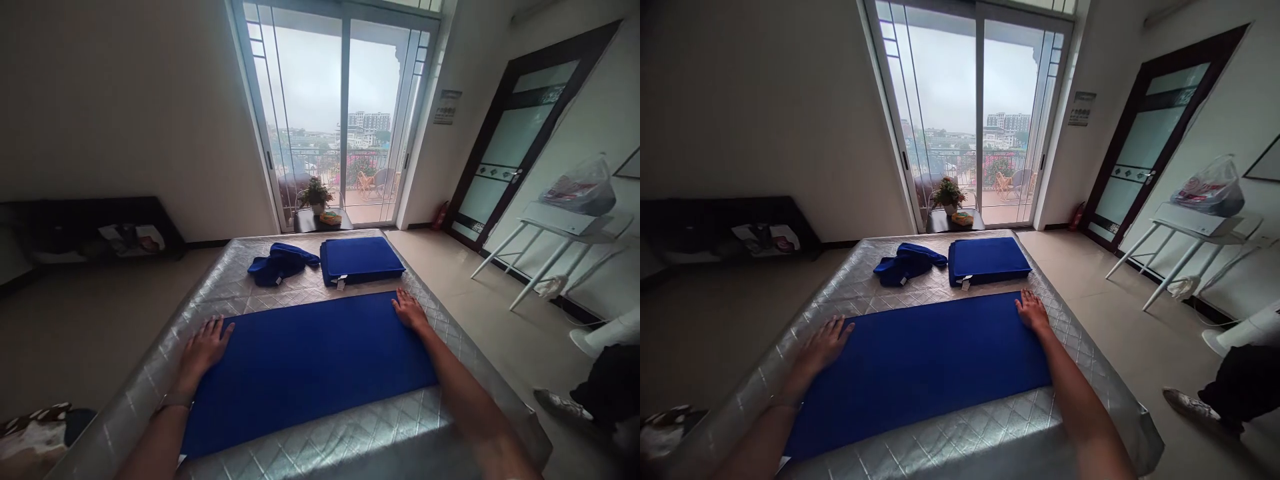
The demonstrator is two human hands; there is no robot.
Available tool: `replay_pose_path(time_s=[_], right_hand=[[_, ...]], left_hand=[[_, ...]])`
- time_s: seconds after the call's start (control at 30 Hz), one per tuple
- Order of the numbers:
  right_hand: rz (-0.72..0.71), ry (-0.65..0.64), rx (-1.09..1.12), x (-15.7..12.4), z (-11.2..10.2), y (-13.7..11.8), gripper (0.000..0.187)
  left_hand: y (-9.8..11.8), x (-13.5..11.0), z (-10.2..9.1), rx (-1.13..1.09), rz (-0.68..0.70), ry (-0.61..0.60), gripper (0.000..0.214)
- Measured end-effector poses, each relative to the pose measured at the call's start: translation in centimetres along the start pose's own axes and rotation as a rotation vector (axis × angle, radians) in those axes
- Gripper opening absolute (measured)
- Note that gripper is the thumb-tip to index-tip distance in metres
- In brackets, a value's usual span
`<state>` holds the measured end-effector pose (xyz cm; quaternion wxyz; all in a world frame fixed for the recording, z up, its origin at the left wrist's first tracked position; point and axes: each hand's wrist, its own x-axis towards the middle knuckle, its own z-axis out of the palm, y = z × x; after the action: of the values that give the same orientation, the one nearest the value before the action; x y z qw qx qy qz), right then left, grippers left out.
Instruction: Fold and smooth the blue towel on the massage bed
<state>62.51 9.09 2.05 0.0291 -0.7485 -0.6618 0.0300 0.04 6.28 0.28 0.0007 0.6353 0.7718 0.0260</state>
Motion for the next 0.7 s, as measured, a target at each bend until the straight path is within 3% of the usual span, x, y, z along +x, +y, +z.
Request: replay_pose_path(time_s=[0.17,0.27,0.4,0.5,0.57,0.63,0.7], right_hand=[[0.000,0.015,0.018,-0.1,-0.1,0.0,0.065],[-0.006,0.021,0.026,-0.2,-0.2,-0.1,0.065],[-0.012,0.051,0.039,-0.3,-0.2,-0.1,0.065],[-0.007,0.048,0.041,-0.3,-0.2,-0.1,0.065],[-0.005,0.032,0.038,-0.3,-0.2,-0.1,0.066],[-0.008,0.021,0.033,-0.4,-0.3,-0.1,0.066],[-0.008,0.020,0.026,-0.3,-0.3,-0.1,0.066]], left_hand=[[0.3,0.7,-1.5,0.083,-0.019,-0.113,0.074],[2.8,0.7,-2.5,0.101,-0.047,-0.038,0.078],[10.9,-0.4,-2.7,0.014,0.212,0.099,0.075],[18.6,-1.3,-1.7,-0.095,0.479,0.079,0.071],[22.5,-1.7,-0.9,-0.138,0.589,0.066,0.069],[24.7,-1.8,-0.1,-0.154,0.600,0.039,0.069],[25.0,-1.8,0.4,-0.150,0.559,0.009,0.073]])
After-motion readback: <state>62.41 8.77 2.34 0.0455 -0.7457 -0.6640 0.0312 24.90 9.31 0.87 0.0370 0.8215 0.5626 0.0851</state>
